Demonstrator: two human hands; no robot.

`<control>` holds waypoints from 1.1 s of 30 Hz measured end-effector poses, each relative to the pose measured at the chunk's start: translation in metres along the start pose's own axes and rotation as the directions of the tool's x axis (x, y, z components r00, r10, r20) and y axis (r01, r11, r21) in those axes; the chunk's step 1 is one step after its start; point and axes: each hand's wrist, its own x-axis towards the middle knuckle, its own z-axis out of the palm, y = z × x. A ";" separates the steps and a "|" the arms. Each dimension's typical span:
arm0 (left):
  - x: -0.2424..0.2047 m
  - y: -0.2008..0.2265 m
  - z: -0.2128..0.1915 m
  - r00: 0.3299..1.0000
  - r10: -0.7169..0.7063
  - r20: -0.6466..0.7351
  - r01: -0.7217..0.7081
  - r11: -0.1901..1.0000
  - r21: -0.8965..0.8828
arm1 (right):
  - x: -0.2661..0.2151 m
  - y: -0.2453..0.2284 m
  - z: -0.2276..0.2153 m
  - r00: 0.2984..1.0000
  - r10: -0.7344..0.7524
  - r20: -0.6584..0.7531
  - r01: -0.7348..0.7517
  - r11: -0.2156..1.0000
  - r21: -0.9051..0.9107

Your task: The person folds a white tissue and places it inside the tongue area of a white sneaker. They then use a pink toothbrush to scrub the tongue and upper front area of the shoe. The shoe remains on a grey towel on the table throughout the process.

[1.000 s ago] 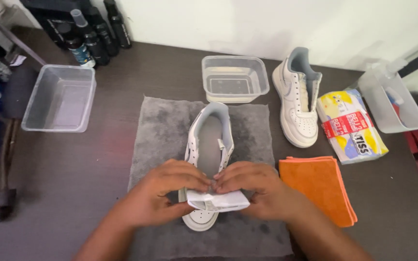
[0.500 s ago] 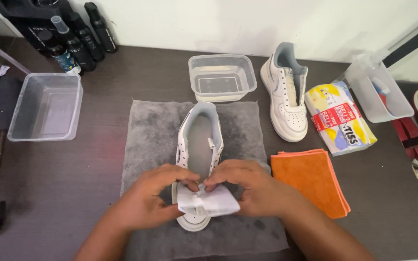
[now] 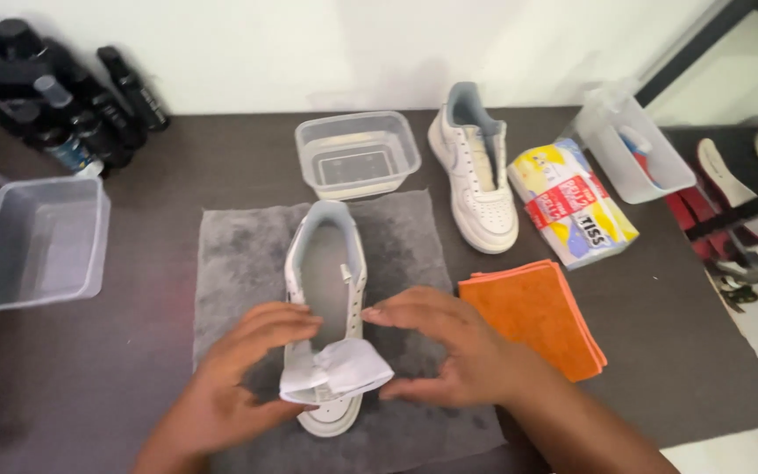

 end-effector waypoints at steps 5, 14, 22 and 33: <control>-0.006 0.010 -0.009 0.992 -0.126 0.015 0.125 0.992 0.024 | -0.032 -0.004 -0.015 0.994 0.017 -0.110 -0.027 0.996 -0.086; 0.000 0.028 -0.022 0.776 -0.631 0.000 0.618 0.760 0.199 | -0.129 0.000 -0.029 0.957 0.212 -0.197 -0.288 0.767 -0.573; -0.032 -0.018 -0.035 0.879 -0.477 -0.013 0.436 0.792 0.427 | -0.190 0.025 -0.038 0.782 0.549 -0.296 -0.550 0.384 -0.742; -0.074 -0.123 0.000 0.865 -0.502 -0.018 0.265 0.426 0.865 | -0.197 0.033 -0.039 0.643 0.749 -0.157 -0.587 0.351 -0.730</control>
